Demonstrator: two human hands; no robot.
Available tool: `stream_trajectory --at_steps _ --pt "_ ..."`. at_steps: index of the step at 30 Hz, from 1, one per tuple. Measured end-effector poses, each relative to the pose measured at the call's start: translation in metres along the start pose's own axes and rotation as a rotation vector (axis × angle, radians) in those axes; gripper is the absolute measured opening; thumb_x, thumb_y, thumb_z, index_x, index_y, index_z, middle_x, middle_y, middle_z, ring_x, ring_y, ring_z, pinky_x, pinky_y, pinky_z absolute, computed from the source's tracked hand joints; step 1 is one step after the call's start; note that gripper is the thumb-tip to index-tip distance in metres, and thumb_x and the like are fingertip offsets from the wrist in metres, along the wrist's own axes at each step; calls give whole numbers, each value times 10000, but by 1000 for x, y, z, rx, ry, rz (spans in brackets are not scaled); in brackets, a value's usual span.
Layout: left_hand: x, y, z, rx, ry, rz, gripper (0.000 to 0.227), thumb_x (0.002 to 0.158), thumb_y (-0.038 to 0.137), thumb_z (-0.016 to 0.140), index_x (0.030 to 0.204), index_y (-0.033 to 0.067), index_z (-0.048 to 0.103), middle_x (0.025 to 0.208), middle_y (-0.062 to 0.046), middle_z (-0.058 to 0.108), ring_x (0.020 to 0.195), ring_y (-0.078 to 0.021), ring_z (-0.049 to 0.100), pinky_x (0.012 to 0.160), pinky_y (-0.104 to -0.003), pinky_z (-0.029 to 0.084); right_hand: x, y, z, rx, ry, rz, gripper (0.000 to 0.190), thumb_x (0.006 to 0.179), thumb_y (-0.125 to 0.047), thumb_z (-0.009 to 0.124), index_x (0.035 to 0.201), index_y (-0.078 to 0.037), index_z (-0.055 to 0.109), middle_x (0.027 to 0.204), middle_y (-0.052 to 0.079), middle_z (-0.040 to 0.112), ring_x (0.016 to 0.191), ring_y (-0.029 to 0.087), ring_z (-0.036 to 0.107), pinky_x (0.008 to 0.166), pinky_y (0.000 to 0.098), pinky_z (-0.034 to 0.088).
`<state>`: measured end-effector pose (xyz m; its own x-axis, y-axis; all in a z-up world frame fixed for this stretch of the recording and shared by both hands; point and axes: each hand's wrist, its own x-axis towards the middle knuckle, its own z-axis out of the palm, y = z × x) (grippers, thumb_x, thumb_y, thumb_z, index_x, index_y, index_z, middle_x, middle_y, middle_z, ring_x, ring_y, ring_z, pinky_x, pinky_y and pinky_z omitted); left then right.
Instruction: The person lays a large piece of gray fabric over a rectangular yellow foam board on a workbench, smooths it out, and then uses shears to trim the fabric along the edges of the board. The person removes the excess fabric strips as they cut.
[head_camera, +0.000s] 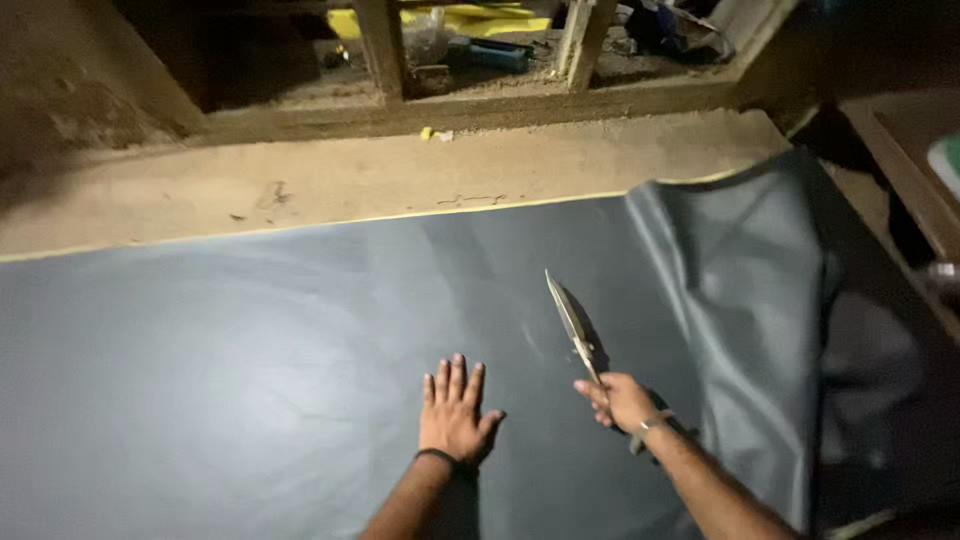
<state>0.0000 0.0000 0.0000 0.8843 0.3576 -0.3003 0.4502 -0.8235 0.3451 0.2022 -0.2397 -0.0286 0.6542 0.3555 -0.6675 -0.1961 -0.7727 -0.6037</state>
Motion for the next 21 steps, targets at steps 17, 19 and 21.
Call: stream_trajectory --at_steps 17,19,21 --pt "355 81 23 -7 157 70 724 966 635 424 1583 267 335 1670 -183 196 1543 -394 123 1223 -574 55 284 -104 -223 111 -74 -65 370 916 -426 712 851 -62 689 713 3 668 617 118 646 559 286 527" --pt "395 82 23 2 210 79 666 990 594 443 1566 270 359 1653 -171 253 1534 -397 174 1222 -567 106 291 -108 -235 38 -75 -14 394 925 -434 730 855 -49 689 694 15 646 599 128 608 545 306 499" --pt "424 81 18 -17 222 62 646 1057 518 468 1621 214 391 1566 -176 408 1491 -388 331 1258 -525 223 300 -115 -248 -209 -84 -23 449 935 -466 741 858 -28 672 673 12 604 582 125 583 534 297 491"
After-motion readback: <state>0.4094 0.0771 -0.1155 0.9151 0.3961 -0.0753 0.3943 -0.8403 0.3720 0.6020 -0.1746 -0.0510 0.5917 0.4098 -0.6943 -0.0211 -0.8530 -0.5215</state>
